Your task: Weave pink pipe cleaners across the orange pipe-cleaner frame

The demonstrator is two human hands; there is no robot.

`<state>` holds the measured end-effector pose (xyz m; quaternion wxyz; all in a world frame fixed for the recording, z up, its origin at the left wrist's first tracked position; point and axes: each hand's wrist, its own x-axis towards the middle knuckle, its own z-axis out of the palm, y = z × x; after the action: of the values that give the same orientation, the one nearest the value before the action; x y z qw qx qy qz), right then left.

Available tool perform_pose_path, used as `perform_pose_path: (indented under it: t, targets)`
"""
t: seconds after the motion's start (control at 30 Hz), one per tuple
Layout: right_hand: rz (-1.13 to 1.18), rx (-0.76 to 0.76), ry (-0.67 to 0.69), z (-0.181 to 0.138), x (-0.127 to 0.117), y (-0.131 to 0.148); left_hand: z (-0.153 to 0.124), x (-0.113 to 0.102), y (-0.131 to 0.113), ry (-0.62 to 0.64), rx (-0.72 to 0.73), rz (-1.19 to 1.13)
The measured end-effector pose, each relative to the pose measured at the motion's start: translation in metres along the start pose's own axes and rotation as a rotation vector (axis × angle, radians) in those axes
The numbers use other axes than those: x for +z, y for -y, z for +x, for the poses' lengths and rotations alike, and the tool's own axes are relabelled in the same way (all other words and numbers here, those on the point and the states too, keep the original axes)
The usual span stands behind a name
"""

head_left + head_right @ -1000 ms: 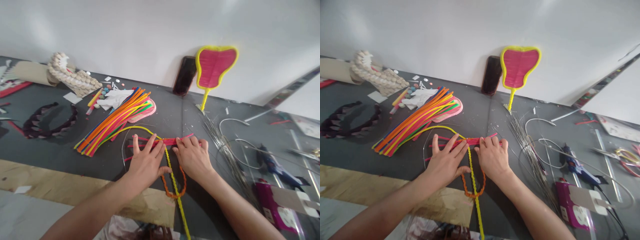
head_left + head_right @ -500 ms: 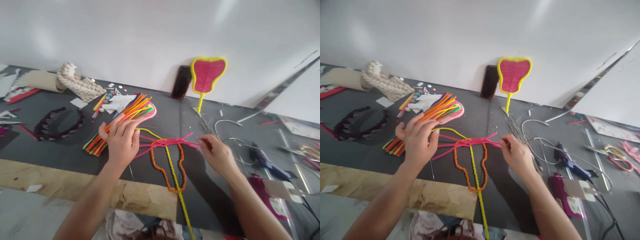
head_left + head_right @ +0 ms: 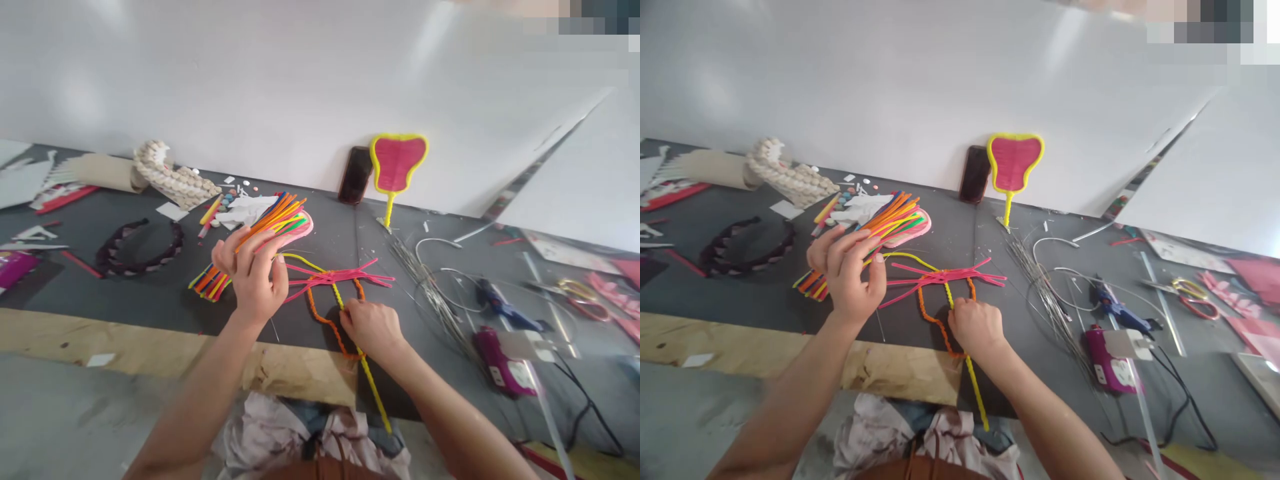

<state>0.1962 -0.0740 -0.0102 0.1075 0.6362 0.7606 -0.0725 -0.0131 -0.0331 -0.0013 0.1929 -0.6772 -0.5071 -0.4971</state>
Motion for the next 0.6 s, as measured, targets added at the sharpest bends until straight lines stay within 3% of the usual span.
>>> perform_pose_path:
  t: [0.13,0.27,0.43,0.6]
  targets:
    - [0.226,0.091,-0.067,0.000,-0.002,-0.017,0.004,-0.020,-0.002,-0.151,-0.006,-0.053]
    - [0.859,0.001,-0.251,-0.004,-0.007,-0.052,0.006,-0.039,-0.011,-0.228,-0.139,-0.191]
    - [1.624,-0.052,-0.181,-0.004,-0.016,-0.080,0.004,-0.030,-0.027,0.013,-0.323,-0.516]
    - [1.955,-0.288,-0.022,0.005,-0.018,-0.079,0.016,-0.008,-0.037,0.230,-0.249,-0.530]
